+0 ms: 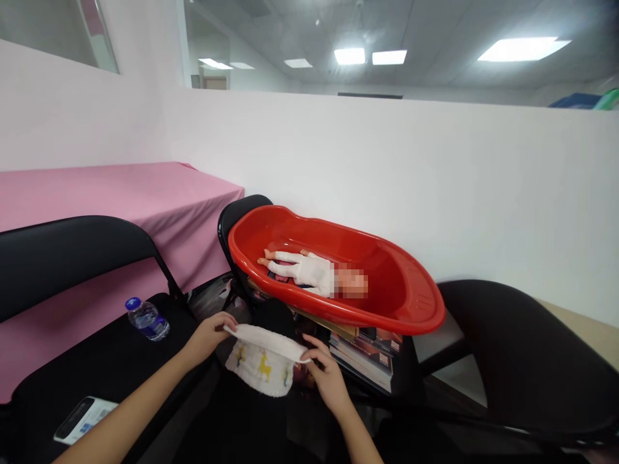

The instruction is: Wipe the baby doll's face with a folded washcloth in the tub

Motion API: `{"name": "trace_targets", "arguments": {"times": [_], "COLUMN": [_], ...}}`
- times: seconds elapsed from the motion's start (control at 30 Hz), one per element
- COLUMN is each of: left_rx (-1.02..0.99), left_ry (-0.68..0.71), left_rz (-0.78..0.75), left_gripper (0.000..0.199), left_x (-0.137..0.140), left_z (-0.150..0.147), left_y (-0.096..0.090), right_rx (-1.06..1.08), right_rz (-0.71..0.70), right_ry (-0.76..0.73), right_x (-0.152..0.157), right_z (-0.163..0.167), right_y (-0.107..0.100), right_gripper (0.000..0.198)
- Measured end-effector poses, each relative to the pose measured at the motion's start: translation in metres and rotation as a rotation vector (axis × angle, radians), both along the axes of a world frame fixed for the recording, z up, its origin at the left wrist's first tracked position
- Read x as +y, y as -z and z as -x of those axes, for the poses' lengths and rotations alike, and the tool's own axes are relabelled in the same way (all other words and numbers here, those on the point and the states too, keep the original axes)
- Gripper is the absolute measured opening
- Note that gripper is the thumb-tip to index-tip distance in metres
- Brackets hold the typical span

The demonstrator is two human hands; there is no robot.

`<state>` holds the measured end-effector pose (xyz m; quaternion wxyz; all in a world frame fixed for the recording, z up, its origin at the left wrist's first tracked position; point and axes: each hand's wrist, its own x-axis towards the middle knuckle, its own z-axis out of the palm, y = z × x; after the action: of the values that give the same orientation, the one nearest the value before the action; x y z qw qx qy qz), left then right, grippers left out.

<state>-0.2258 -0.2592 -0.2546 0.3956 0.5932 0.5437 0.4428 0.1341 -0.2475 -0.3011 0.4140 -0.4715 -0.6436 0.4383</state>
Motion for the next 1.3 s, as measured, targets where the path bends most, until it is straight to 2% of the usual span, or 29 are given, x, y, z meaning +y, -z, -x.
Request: {"name": "trace_targets", "arguments": {"times": [0.07,0.17,0.27,0.37,0.47,0.6,0.7,0.83,0.93,1.03,1.1,1.3], "left_rx": [0.081,0.190,0.218,0.216,0.188,0.146,0.203,0.337,0.364,0.412,0.423,0.397], "left_ry": [-0.007,-0.019,-0.085,-0.154,-0.092,0.010,0.134,0.269,0.294,0.261,0.221,0.136], "left_rz": [0.008,0.028,0.042,-0.022,-0.097,-0.037,0.021,0.108,0.151,0.078,0.005,-0.287], "left_gripper": [0.017,0.039,0.043,0.029,0.019,0.030,0.037,0.038,0.032,0.020,0.015,0.020], "left_x": [-0.002,-0.004,-0.003,-0.001,0.003,0.017,0.028,0.032,0.028,0.025,0.025,0.016], "left_z": [-0.005,-0.017,-0.025,-0.025,-0.024,-0.028,-0.031,-0.026,-0.022,-0.021,-0.021,-0.021], "left_y": [0.015,0.034,0.036,0.019,-0.007,-0.030,-0.033,-0.028,-0.026,-0.029,-0.038,-0.081], "right_rx": [-0.083,-0.151,-0.174,-0.188,-0.167,-0.095,-0.125,-0.194,-0.223,-0.231,-0.197,-0.100], "right_rz": [-0.032,-0.054,-0.043,-0.001,0.042,0.000,0.004,0.052,0.032,-0.005,-0.034,-0.209], "right_ry": [0.010,-0.044,-0.103,-0.101,-0.078,-0.065,-0.133,-0.144,-0.153,-0.158,-0.173,-0.113], "right_x": [-0.001,-0.004,-0.007,-0.008,-0.002,0.011,0.020,0.022,0.017,0.012,0.012,0.013], "right_z": [0.006,0.015,0.016,0.007,0.001,0.008,0.019,0.025,0.026,0.027,0.026,0.016], "right_y": [0.013,0.028,0.029,0.017,0.000,-0.016,-0.021,-0.021,-0.020,-0.027,-0.037,-0.078], "right_gripper": [0.018,0.027,0.034,0.025,0.023,0.032,0.039,0.018,0.016,0.012,0.011,0.016]}}
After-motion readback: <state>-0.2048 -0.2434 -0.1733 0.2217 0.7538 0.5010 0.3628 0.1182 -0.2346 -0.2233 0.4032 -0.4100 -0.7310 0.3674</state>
